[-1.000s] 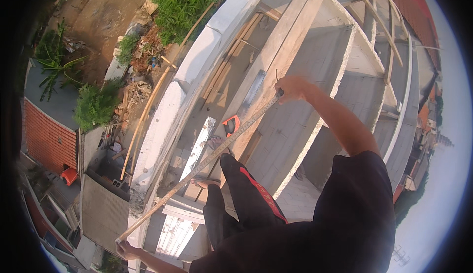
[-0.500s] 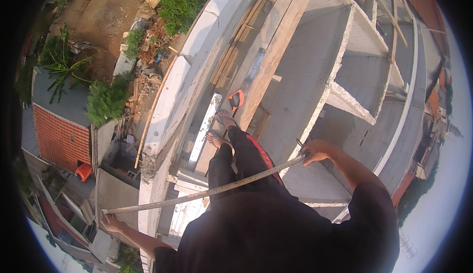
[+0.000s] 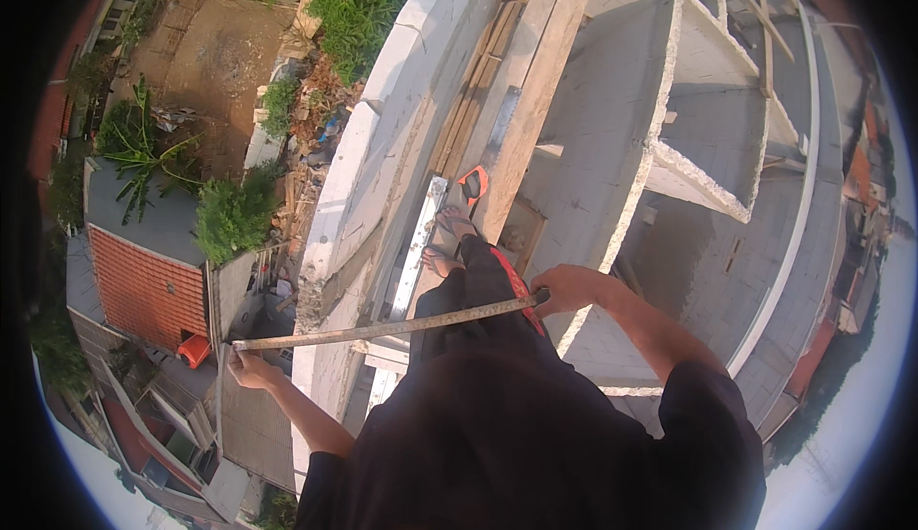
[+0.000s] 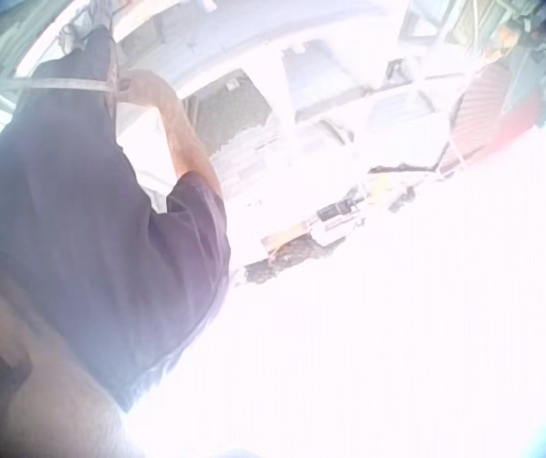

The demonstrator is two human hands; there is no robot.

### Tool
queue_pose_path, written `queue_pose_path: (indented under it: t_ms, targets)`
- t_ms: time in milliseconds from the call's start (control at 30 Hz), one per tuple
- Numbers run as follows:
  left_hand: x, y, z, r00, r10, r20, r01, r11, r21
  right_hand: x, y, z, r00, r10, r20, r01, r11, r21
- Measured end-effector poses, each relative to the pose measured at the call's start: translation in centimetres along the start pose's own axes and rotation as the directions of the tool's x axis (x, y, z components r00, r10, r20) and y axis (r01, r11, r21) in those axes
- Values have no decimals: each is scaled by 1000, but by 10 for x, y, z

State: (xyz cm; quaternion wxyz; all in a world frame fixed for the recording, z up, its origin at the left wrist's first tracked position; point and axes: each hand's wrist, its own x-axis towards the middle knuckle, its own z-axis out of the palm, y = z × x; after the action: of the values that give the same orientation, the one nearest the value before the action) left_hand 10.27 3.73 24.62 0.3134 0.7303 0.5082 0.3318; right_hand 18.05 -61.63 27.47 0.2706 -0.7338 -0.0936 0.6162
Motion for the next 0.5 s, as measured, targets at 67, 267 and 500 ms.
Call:
queue_pose_path:
  t_ms: [67, 267, 500]
  targets:
    - [-35, -12, 8, 992, 119, 30, -120, 992, 41, 11, -14, 15, 993, -81, -82, 79, 997, -28]
    - [-203, 60, 43, 825, -1, 566, 21, 999, -30, 40, -61, 41, 954, -80, -289, 104, 992, 68]
    - [-281, 92, 27, 151, 271, 951, -199, 950, -240, 55, -106, 65, 872, -93, -480, 221, 951, 217]
